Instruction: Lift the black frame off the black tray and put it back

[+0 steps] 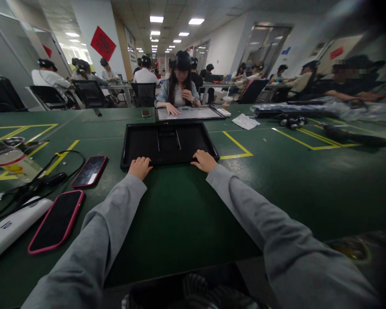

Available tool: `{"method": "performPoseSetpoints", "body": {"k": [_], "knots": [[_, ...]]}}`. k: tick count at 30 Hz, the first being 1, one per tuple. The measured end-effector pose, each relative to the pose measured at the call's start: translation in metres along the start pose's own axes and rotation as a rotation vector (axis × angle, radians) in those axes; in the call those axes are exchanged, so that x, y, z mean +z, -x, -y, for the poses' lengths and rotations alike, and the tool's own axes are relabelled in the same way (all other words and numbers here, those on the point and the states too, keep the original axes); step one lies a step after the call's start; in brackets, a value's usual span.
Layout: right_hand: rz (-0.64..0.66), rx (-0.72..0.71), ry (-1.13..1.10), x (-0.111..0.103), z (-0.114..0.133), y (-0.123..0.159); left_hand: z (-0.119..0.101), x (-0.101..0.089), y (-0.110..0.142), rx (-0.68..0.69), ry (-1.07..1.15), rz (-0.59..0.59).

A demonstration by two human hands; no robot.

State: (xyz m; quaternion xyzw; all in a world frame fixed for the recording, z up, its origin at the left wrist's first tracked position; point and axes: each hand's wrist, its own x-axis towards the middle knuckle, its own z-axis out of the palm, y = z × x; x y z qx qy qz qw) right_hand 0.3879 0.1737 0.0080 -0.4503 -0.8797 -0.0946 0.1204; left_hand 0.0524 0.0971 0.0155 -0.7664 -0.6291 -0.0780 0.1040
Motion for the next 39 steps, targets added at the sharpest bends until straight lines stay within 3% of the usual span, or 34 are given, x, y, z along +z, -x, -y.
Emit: {"method": "performPoseSetpoints", "body": {"k": [6,11,14,19,22,26,28,31,33,35,39], "knots": [[0.043,0.031,0.008,-0.004,0.001,-0.007,0.004,-0.003,-0.005,0.0,0.046,0.064],[0.063,0.037,-0.011,-0.019,0.016,0.029,-0.001,-0.003,0.021,0.038,0.078,0.1],[0.044,0.05,-0.027,-0.027,0.028,0.057,-0.012,-0.012,0.042,0.044,0.116,0.165],[0.034,0.107,-0.055,-0.033,0.047,0.088,-0.029,-0.036,0.065,-0.111,0.168,0.322],[-0.093,0.154,-0.032,-0.035,0.046,0.097,-0.026,-0.043,0.072,-0.164,0.198,0.197],[-0.393,0.395,0.013,-0.029,0.018,0.105,0.002,-0.041,0.079,-0.285,0.2,-0.24],[-0.465,0.494,-0.046,-0.019,-0.005,0.105,0.021,-0.033,0.083,-0.434,0.189,-0.347],[-0.443,0.577,-0.334,0.003,-0.037,0.102,0.048,-0.015,0.087,-0.629,0.215,-0.249],[-0.423,0.59,-0.51,0.016,-0.051,0.101,0.061,-0.002,0.089,-0.654,0.268,-0.112],[-0.419,0.589,-0.585,0.021,-0.057,0.102,0.068,0.008,0.088,-0.637,0.299,-0.057],[-0.456,0.56,-0.556,0.006,-0.053,0.103,0.07,0.012,0.085,-0.581,0.306,-0.247]]}}
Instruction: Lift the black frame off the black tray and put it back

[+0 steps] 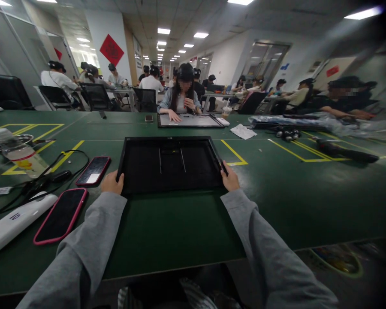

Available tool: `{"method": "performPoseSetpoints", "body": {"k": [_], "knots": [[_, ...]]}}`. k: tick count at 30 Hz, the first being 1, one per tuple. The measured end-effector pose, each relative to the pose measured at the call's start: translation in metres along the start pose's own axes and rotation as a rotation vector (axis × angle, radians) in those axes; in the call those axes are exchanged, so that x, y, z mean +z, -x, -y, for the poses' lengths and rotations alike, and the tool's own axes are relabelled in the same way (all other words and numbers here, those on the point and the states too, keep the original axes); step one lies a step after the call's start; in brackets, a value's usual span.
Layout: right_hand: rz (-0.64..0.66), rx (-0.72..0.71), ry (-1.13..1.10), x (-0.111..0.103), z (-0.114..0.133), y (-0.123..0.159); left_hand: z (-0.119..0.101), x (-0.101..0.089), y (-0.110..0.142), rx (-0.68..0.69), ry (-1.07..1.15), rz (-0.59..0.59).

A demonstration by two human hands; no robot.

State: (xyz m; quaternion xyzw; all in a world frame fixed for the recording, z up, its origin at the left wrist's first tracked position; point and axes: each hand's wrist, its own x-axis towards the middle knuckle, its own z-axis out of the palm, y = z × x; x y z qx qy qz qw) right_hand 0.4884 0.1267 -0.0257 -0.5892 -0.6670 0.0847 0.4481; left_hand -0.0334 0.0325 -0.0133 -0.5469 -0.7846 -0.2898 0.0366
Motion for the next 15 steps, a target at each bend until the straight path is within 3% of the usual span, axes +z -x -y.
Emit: {"method": "performPoseSetpoints", "body": {"k": [2,5,8,11,15], "knots": [[-0.091,-0.081,0.021,-0.009,0.014,-0.001,-0.007,-0.005,0.001,0.096,0.082,-0.154],[-0.34,-0.22,0.078,-0.024,0.036,0.0,-0.024,-0.021,0.007,0.217,0.185,-0.411],[-0.576,-0.25,0.143,-0.035,0.054,0.004,-0.039,-0.039,0.017,0.256,0.231,-0.608],[-0.658,-0.262,0.167,-0.041,0.061,0.009,-0.044,-0.05,0.024,0.278,0.216,-0.628],[-0.526,-0.237,0.189,-0.035,0.051,0.008,-0.04,-0.045,0.019,0.246,0.186,-0.537]]}}
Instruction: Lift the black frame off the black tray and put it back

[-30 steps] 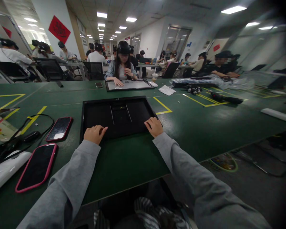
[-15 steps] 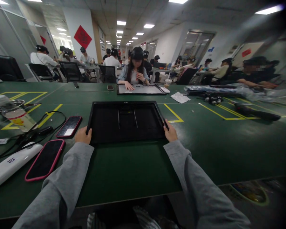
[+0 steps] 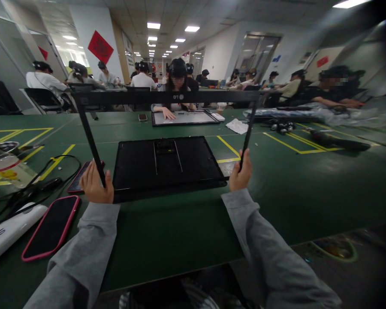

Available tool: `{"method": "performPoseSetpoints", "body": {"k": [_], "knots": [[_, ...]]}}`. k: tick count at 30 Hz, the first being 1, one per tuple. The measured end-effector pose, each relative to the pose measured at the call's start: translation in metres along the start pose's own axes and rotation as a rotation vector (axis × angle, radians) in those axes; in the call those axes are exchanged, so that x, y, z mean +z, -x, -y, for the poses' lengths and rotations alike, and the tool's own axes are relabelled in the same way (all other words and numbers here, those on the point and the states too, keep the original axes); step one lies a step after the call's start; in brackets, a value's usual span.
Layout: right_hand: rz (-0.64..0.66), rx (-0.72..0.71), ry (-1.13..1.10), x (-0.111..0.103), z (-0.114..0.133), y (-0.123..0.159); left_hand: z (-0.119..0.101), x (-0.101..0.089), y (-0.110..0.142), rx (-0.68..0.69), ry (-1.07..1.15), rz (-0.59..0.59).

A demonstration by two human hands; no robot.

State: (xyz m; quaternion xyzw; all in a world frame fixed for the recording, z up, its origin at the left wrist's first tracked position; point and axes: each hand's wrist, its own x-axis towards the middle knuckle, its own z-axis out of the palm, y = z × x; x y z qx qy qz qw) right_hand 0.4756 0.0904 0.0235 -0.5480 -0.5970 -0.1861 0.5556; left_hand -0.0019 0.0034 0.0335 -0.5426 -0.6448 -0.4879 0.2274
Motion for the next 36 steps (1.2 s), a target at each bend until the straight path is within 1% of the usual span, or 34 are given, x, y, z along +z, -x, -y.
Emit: {"method": "performPoseSetpoints", "body": {"k": [3,6,8,10,13,15,19,23,30,33,36], "knots": [[0.179,0.047,-0.051,0.014,-0.014,0.009,0.009,0.013,0.002,-0.032,-0.033,0.107],[0.34,0.143,-0.095,0.027,-0.026,0.02,0.017,0.025,0.008,-0.094,-0.097,0.245],[0.419,0.202,-0.102,0.033,-0.032,0.026,0.02,0.029,0.011,-0.128,-0.148,0.326],[0.463,0.238,-0.104,0.036,-0.036,0.029,0.022,0.031,0.012,-0.155,-0.201,0.392],[0.471,0.267,-0.119,0.038,-0.039,0.031,0.023,0.031,0.012,-0.185,-0.24,0.464],[0.468,0.281,-0.127,0.038,-0.039,0.032,0.023,0.031,0.011,-0.202,-0.244,0.491],[0.51,0.299,-0.128,0.037,-0.037,0.03,0.026,0.03,0.012,-0.226,-0.25,0.507],[0.555,0.276,-0.147,0.036,-0.037,0.028,0.029,0.031,0.014,-0.253,-0.248,0.533],[0.604,0.288,-0.149,0.037,-0.038,0.025,0.037,0.035,0.014,-0.305,-0.298,0.587],[0.587,0.292,-0.169,0.038,-0.037,0.024,0.037,0.034,0.013,-0.311,-0.267,0.585],[0.585,0.298,-0.163,0.039,-0.037,0.024,0.033,0.034,0.013,-0.298,-0.243,0.541]]}}
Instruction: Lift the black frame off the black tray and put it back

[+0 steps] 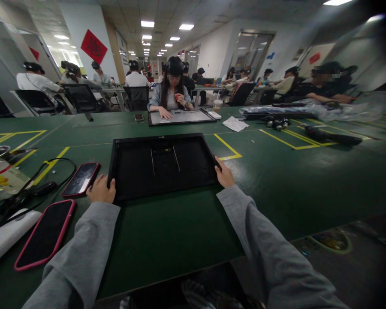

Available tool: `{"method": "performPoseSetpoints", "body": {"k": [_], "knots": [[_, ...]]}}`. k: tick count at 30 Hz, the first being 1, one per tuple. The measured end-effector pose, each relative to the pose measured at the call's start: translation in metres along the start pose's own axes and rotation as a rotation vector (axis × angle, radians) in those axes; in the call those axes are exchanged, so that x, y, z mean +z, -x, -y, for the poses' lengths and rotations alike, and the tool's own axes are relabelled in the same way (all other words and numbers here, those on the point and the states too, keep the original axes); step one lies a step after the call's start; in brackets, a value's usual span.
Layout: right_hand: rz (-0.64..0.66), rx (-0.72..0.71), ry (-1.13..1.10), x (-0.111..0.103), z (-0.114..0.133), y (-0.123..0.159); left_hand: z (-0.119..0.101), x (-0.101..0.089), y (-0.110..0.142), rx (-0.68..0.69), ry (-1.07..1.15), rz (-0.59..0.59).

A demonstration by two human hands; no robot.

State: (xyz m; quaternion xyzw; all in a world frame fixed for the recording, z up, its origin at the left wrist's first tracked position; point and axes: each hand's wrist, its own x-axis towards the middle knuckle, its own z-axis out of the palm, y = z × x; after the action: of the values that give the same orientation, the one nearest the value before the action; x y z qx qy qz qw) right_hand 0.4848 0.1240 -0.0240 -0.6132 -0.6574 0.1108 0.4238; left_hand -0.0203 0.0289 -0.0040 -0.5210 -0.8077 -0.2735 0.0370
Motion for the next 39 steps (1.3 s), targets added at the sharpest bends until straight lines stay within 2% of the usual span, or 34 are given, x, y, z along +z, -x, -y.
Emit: {"method": "performPoseSetpoints", "body": {"k": [5,13,19,25,28,31,33,37,39], "knots": [[-0.004,-0.025,0.001,0.0,0.0,-0.001,-0.003,-0.002,0.0,-0.016,0.013,0.024],[0.014,-0.035,0.077,-0.001,0.004,-0.001,0.0,-0.003,-0.008,-0.216,0.088,0.126],[0.006,-0.056,0.056,0.0,0.002,-0.001,0.004,0.007,-0.006,-0.069,-0.017,0.046],[0.003,-0.059,0.051,0.002,0.0,-0.001,0.001,0.004,-0.004,-0.063,0.004,0.116],[-0.017,-0.09,0.07,0.003,-0.001,-0.001,0.002,0.004,-0.006,-0.074,0.01,0.116],[-0.087,-0.125,0.11,0.002,0.0,-0.001,0.002,0.004,-0.006,-0.065,0.026,0.069],[-0.135,-0.14,0.12,0.001,0.0,-0.002,-0.002,0.0,-0.004,-0.027,0.039,-0.007],[-0.162,-0.153,0.112,-0.002,-0.002,-0.001,-0.021,-0.019,0.008,0.16,0.062,-0.201],[-0.146,-0.154,0.112,-0.002,-0.003,0.0,-0.032,-0.029,0.014,0.251,0.053,-0.243]]}}
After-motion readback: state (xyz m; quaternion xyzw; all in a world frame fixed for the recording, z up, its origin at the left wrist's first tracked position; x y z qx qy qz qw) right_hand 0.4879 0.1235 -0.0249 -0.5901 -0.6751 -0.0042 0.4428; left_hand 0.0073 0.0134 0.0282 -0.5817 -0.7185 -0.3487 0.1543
